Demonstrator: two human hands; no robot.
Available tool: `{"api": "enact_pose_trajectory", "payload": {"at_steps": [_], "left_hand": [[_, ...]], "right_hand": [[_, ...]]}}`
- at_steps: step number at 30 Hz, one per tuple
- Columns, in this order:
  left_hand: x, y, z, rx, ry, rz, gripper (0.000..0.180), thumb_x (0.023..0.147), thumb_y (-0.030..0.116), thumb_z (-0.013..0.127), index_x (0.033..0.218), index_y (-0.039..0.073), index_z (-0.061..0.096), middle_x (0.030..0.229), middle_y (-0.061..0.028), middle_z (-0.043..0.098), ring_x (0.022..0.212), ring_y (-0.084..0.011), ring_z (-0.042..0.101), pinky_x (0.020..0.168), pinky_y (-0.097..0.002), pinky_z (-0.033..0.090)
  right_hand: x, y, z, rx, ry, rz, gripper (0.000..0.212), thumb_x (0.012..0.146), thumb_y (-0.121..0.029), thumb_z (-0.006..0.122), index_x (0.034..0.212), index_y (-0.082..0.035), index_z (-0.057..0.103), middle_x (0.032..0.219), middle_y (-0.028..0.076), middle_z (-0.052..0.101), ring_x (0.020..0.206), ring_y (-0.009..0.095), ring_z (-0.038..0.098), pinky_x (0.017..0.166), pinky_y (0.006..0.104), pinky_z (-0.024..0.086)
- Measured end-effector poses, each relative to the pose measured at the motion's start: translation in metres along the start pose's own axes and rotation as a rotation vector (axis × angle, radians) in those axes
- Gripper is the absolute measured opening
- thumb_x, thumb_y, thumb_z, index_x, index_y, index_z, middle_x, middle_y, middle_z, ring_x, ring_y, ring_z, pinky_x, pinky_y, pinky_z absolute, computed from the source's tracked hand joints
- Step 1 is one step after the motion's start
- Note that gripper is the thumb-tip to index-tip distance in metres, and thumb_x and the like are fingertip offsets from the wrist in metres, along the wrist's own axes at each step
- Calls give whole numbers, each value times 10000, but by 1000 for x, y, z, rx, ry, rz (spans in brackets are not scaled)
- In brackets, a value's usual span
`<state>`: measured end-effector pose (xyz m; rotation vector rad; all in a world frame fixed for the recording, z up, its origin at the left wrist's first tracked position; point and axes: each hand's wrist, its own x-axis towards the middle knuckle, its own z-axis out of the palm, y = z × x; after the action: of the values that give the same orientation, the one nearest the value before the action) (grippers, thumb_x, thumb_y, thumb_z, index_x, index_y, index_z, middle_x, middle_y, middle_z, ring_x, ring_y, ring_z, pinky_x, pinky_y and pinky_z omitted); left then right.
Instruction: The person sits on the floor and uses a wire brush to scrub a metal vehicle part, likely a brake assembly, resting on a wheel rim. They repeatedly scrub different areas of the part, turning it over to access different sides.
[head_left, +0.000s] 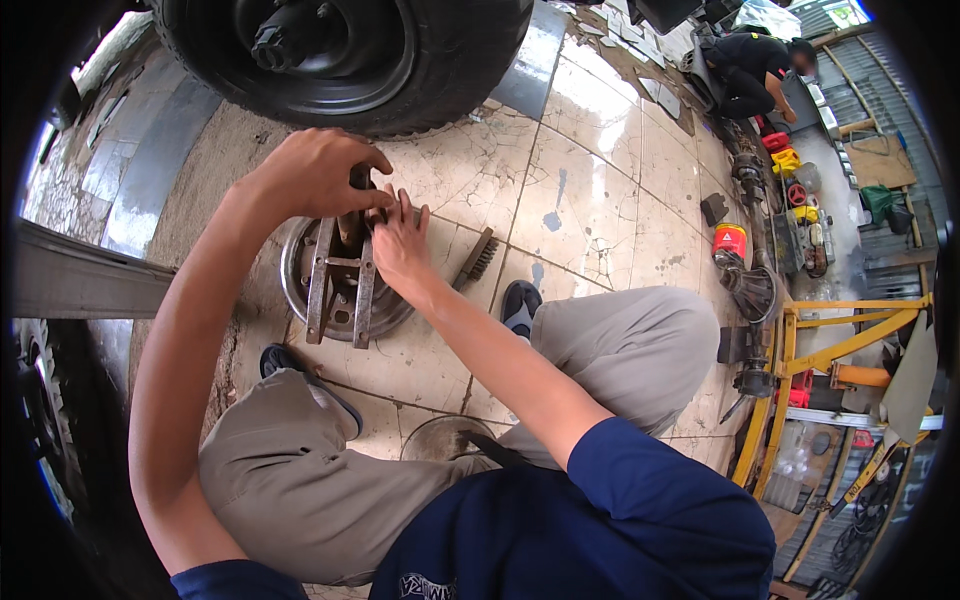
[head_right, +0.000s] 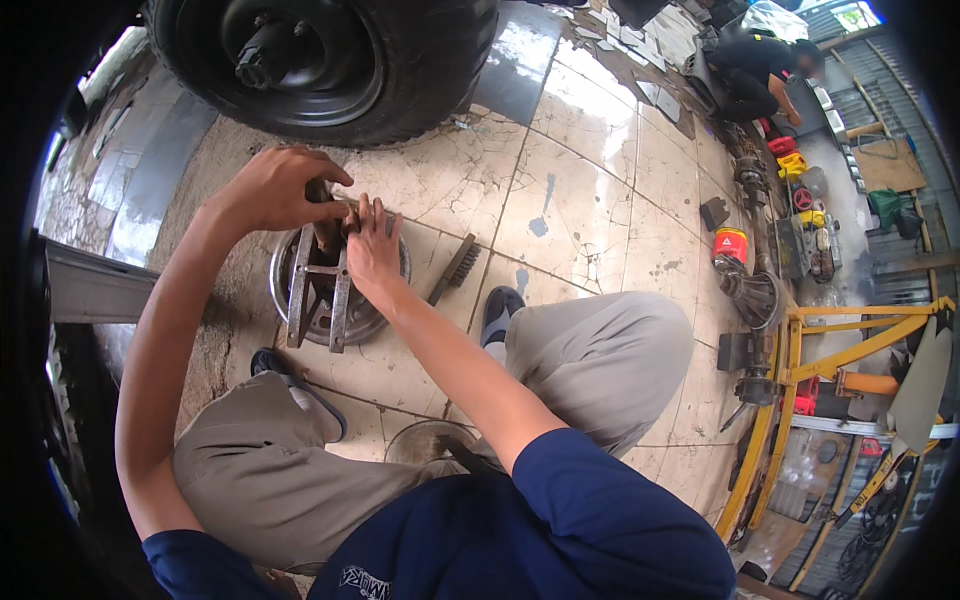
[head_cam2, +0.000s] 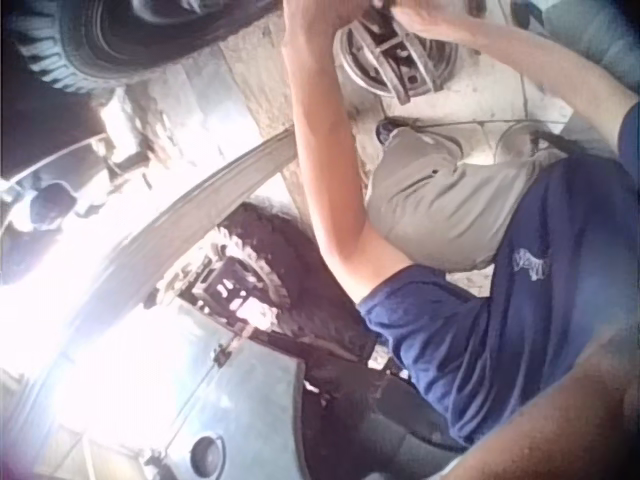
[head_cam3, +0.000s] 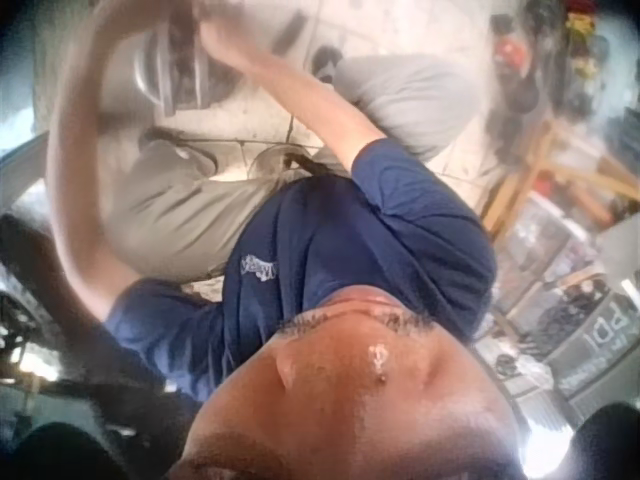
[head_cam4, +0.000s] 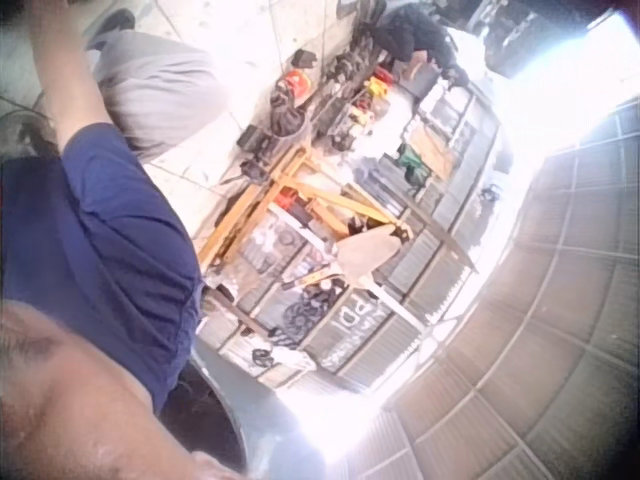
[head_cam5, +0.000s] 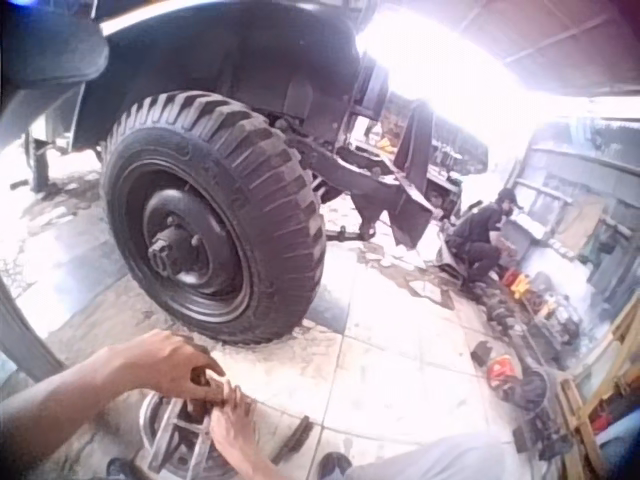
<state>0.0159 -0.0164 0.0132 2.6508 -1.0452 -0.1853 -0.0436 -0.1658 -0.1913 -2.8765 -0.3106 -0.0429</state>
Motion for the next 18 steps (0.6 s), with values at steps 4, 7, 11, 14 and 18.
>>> {"api": "enact_pose_trajectory", "payload": {"at_steps": [4,7,11,14,18], "left_hand": [[3,14,-13,-23,-100,-64,402,806,366,737,1121,116,738,1134,-125,710,1059,-303,662,951,-415,507],[0,12,-12,-32,-71,-39,404,817,394,730,1113,120,744,1118,-119,712,1061,-301,658,945,-412,509],[0,9,-10,-18,-51,-29,410,828,430,725,1104,127,750,1123,-109,712,1054,-301,658,952,-417,509],[2,14,-14,-41,-71,-44,429,815,446,737,1096,122,752,1120,-112,713,1068,-297,656,959,-414,507],[1,11,-12,-47,-47,-38,433,811,445,738,1095,119,751,1115,-116,716,1068,-290,662,957,-411,512]], "right_hand": [[-1,14,2,-57,69,-93,385,932,-164,521,1294,-72,614,1608,188,219,1487,372,197,1162,651,165],[7,6,1,-59,5,-59,302,899,-168,554,1121,-28,703,1608,200,209,1488,377,187,1159,656,167],[-7,8,18,-20,100,-80,308,882,-172,573,1116,-12,695,1588,200,234,1486,382,185,1153,654,188],[-8,13,11,-48,116,-120,298,901,-175,558,1115,-14,690,1586,188,241,1484,377,192,1153,647,196],[1,7,0,-82,-55,-26,546,918,-163,505,1445,-36,435,1578,166,273,1482,350,215,1161,628,197]]}}
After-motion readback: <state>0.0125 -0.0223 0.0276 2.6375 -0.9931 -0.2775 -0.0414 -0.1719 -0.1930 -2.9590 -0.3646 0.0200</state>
